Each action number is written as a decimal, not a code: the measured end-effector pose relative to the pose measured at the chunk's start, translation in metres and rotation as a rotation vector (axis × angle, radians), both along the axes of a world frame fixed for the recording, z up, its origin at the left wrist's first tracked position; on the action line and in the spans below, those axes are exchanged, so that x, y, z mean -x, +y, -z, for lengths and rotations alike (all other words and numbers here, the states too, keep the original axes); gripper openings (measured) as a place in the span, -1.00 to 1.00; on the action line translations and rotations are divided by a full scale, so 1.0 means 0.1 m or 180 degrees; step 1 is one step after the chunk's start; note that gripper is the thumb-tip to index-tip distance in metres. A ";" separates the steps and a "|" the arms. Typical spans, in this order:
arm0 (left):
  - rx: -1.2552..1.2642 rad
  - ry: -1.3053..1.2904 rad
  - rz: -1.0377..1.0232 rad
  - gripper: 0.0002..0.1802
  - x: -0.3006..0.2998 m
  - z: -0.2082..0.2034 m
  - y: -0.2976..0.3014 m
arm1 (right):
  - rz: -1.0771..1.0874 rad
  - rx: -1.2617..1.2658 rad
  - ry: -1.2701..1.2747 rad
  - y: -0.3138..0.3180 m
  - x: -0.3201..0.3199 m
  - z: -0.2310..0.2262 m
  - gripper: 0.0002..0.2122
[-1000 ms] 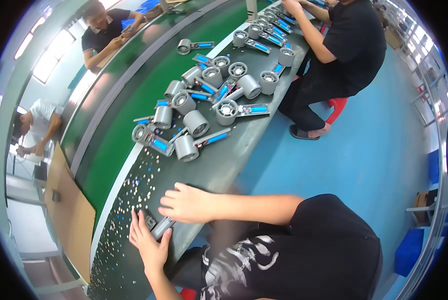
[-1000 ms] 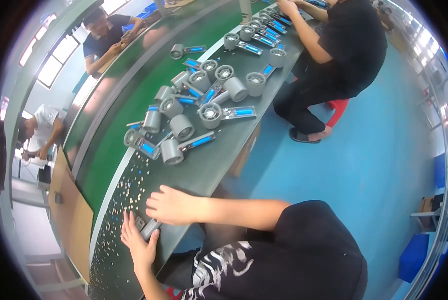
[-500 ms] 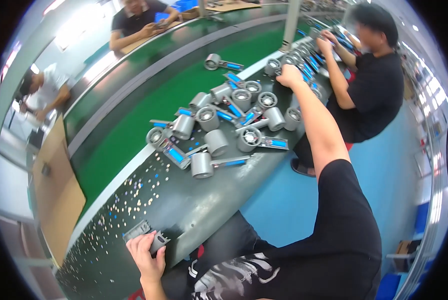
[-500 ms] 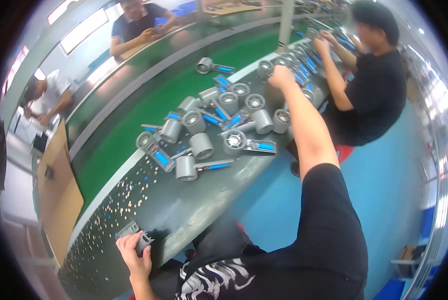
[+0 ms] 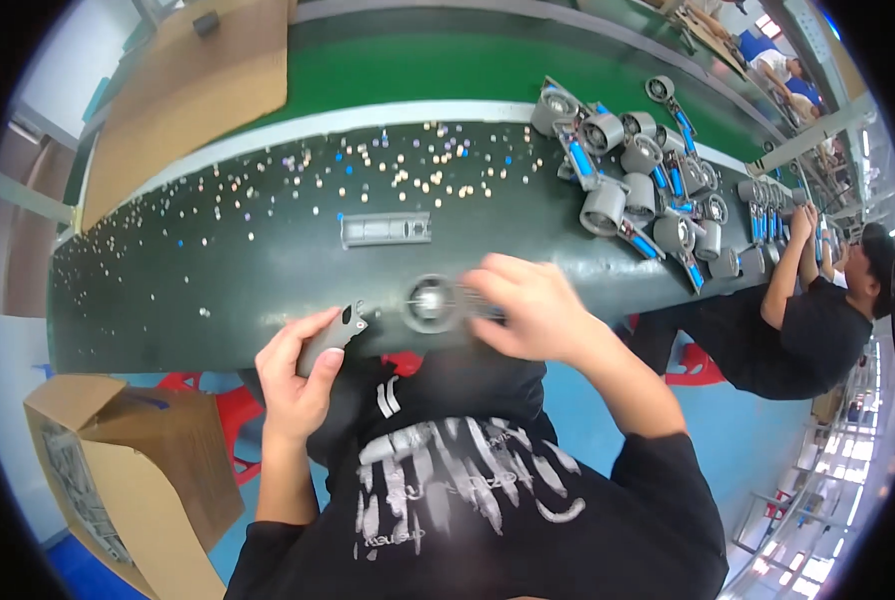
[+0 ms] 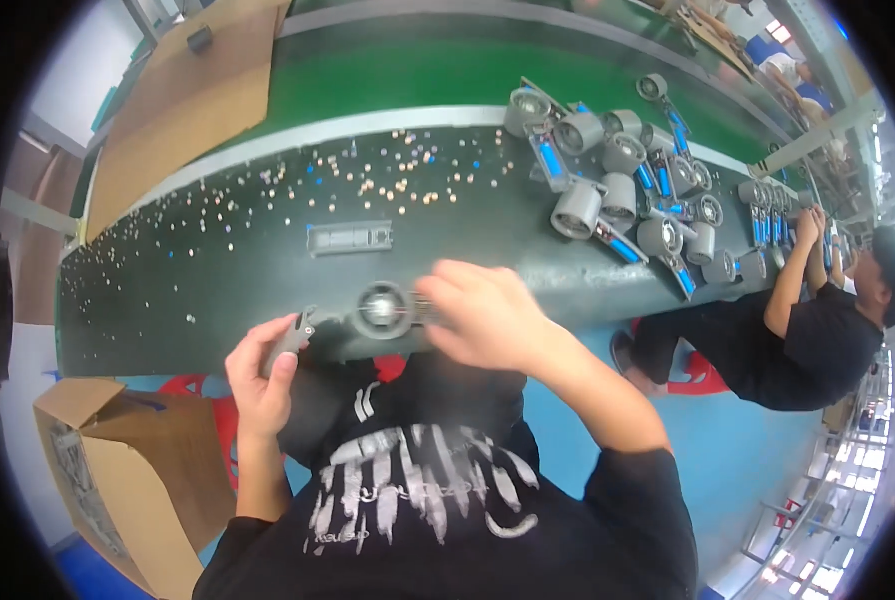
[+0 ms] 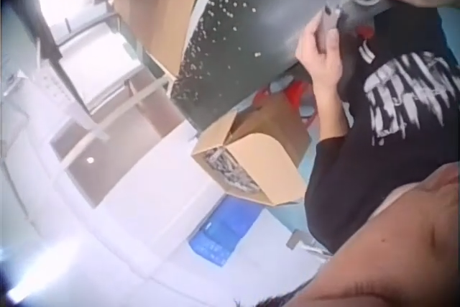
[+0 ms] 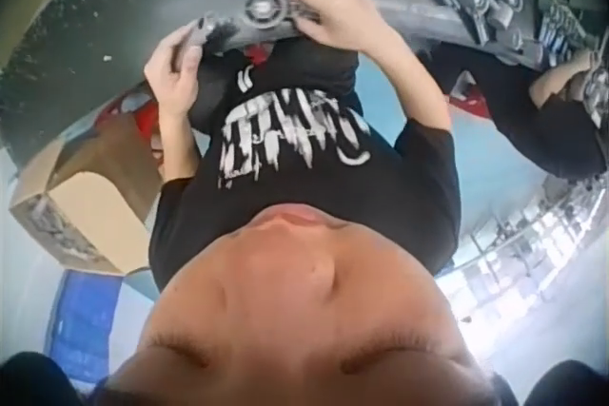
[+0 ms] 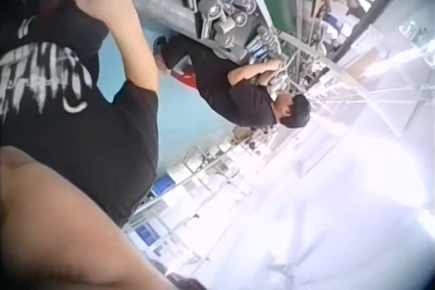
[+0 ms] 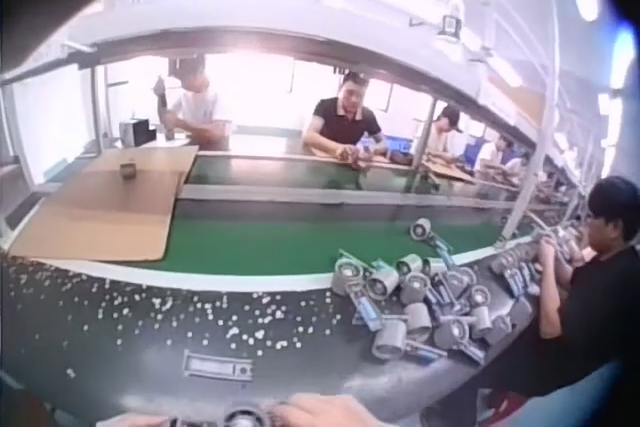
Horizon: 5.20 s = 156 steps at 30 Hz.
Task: The person assembles electronic modules by hand, fitting plastic casings onto fan units and display screens.
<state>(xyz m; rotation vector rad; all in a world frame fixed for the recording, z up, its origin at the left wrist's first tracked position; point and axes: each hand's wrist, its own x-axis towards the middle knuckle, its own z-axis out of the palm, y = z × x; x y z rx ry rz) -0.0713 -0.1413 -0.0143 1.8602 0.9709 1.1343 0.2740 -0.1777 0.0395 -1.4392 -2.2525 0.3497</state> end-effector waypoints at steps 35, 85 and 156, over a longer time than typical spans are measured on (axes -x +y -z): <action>-0.1026 0.2100 0.0889 -0.40 -0.97 -0.80 0.27 | 0.0706 -0.0327 0.0007 -0.19 -0.78 0.30 -0.49; -0.0312 0.1240 0.0990 -0.05 -0.73 -0.35 0.46 | -0.0593 -0.0749 0.0999 0.24 -0.15 0.32 -0.54; -0.1640 0.1914 0.1770 -0.72 -0.85 -0.33 0.77 | -0.0287 -0.1442 0.1145 0.19 -0.07 0.32 -0.51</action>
